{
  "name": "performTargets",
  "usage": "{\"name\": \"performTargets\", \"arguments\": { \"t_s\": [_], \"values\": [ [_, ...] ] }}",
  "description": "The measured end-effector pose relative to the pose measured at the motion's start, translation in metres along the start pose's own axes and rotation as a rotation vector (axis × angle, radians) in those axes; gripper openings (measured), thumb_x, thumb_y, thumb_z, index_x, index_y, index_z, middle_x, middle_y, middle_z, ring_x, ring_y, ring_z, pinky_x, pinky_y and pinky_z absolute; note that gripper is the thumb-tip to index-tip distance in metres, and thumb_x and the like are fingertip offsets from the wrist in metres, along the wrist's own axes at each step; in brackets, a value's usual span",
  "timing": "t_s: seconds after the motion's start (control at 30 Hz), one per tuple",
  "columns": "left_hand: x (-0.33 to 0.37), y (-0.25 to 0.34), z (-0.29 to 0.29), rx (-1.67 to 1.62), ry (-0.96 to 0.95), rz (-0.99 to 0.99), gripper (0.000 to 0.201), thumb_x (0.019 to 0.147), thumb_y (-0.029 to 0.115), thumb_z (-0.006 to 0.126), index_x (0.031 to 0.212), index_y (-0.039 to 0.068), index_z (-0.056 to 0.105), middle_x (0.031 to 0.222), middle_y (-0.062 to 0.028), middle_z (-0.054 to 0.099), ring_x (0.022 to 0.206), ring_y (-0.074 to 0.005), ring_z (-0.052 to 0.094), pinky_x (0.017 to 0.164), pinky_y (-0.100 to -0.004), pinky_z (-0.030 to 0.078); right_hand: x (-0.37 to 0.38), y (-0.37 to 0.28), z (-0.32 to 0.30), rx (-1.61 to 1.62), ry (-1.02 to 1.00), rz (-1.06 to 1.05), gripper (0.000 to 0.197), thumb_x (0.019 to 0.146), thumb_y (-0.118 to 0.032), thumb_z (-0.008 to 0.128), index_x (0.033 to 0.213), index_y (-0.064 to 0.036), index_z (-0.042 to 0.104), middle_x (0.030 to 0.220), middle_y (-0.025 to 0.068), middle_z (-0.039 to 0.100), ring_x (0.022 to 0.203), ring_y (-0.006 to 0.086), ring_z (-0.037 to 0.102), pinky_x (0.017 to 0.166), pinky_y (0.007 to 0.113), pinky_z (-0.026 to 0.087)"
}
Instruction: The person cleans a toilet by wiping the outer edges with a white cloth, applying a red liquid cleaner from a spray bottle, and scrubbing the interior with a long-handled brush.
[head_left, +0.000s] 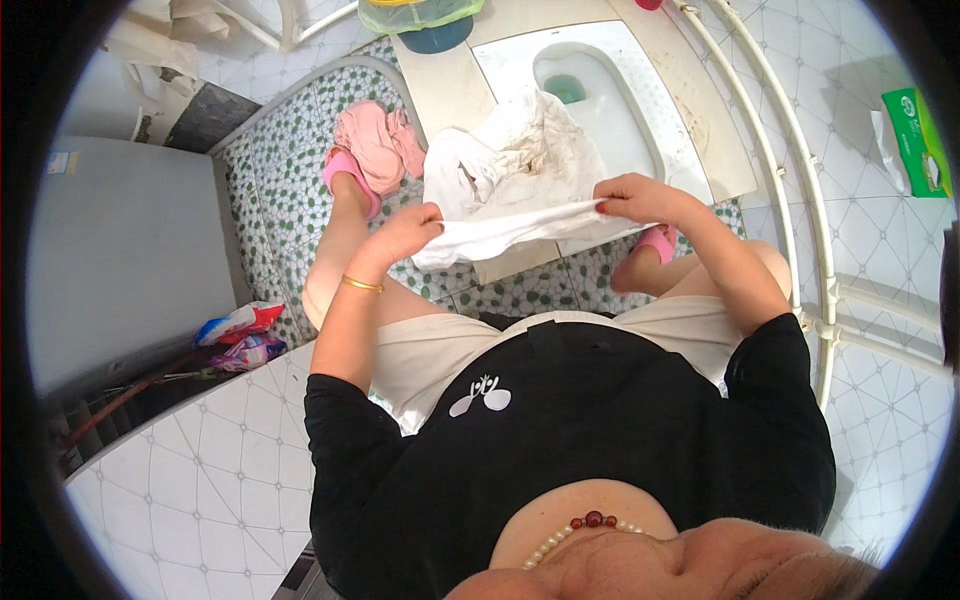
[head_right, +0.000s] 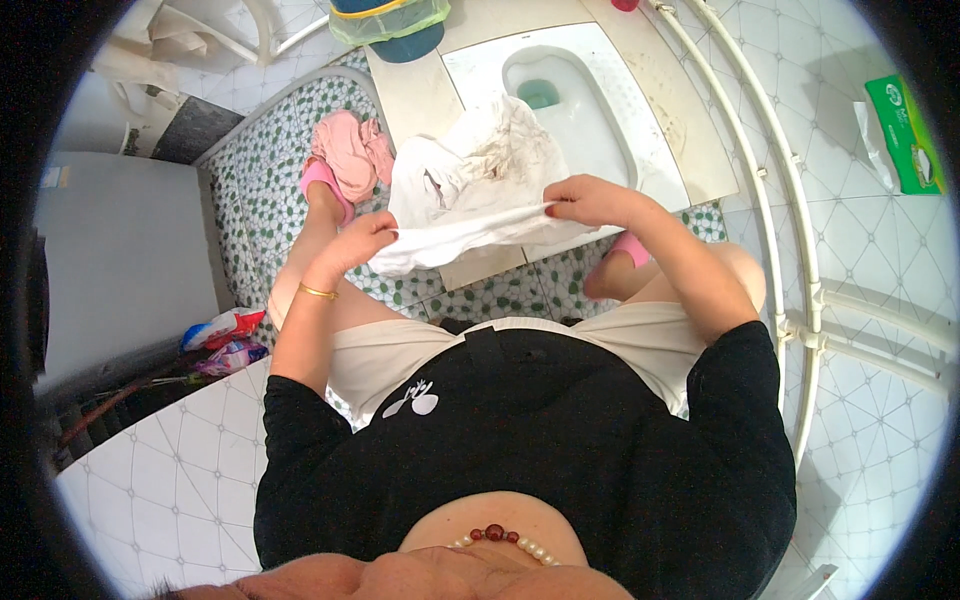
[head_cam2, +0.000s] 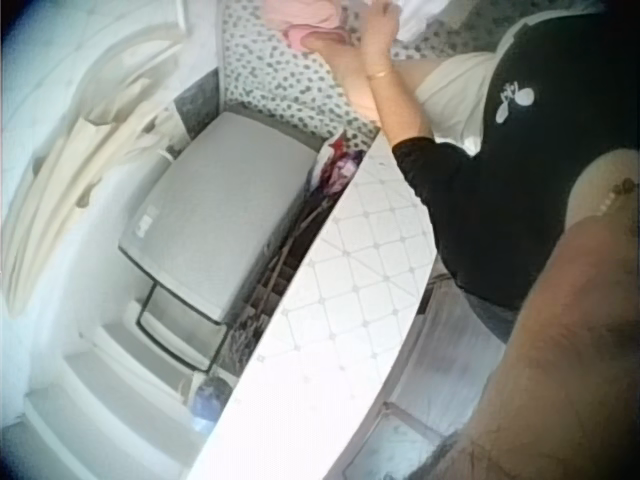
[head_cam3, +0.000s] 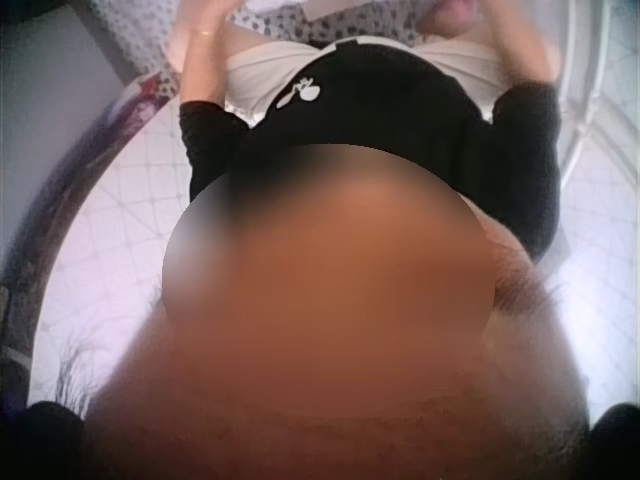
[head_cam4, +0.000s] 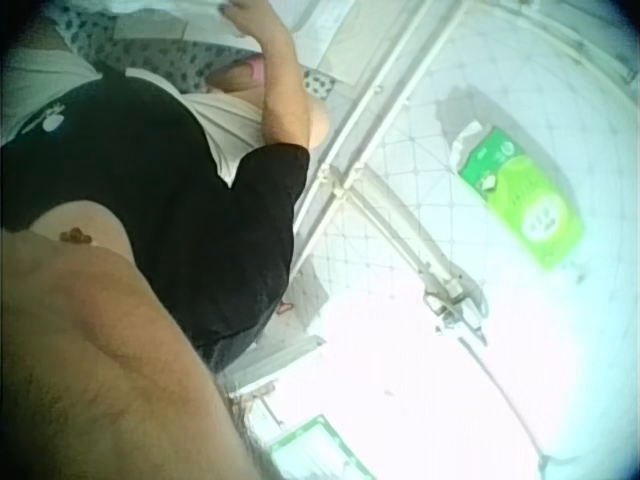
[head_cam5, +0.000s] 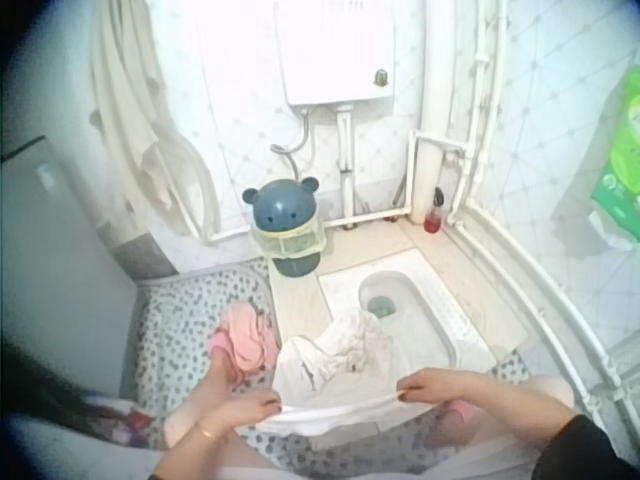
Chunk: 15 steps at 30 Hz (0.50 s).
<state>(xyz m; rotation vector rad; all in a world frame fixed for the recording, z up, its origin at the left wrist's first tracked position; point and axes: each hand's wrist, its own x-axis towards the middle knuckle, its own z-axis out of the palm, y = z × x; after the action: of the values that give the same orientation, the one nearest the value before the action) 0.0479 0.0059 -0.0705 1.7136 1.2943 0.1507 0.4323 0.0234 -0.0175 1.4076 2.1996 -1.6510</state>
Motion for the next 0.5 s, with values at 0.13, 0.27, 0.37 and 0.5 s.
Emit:
{"name": "performTargets", "arguments": {
  "t_s": [0.13,0.27,0.37,0.5],
  "values": [
    [0.002,0.004,0.010,0.169,-0.128,-0.065,0.023,0.081,0.022,0.056,0.089,0.001,0.058,0.080,-0.0139,0.060,0.075,-0.0241,0.057,0.068,-0.0328,0.044,0.001,0.013,0.013,0.005,-0.074,0.037,0.018,0.083,-0.015,0.055,0.095,-0.0043,0.062,0.081,0.0100,0.061,0.078,0.0193,0.054,0.072,0.030,0.044],
    [0.003,0.004,0.016,0.187,-0.127,-0.056,0.025,0.081,0.024,0.056,0.090,0.000,0.058,0.084,-0.0174,0.062,0.078,-0.0302,0.058,0.069,-0.0356,0.044,0.007,0.025,0.017,-0.117,-0.100,0.053,0.020,0.080,-0.015,0.057,0.096,-0.0026,0.060,0.088,0.0135,0.063,0.084,0.0245,0.058,0.075,0.033,0.044],
    [0.010,-0.002,0.018,0.199,-0.152,-0.045,0.025,0.081,0.024,0.056,0.090,0.000,0.057,0.083,-0.0173,0.061,0.078,-0.0300,0.059,0.069,-0.0355,0.044,0.014,0.035,0.017,-0.140,-0.048,0.003,0.022,0.079,-0.015,0.057,0.098,-0.0035,0.060,0.089,0.0151,0.063,0.085,0.0273,0.058,0.075,0.035,0.045],
    [0.018,-0.003,0.014,0.153,-0.091,-0.080,0.025,0.080,0.023,0.057,0.090,0.000,0.057,0.083,-0.0182,0.061,0.079,-0.0314,0.059,0.069,-0.0363,0.045,0.024,0.039,0.012,-0.132,0.030,0.039,0.022,0.079,-0.015,0.057,0.098,-0.0041,0.060,0.089,0.0157,0.063,0.084,0.0282,0.058,0.074,0.036,0.045]
  ]
}}
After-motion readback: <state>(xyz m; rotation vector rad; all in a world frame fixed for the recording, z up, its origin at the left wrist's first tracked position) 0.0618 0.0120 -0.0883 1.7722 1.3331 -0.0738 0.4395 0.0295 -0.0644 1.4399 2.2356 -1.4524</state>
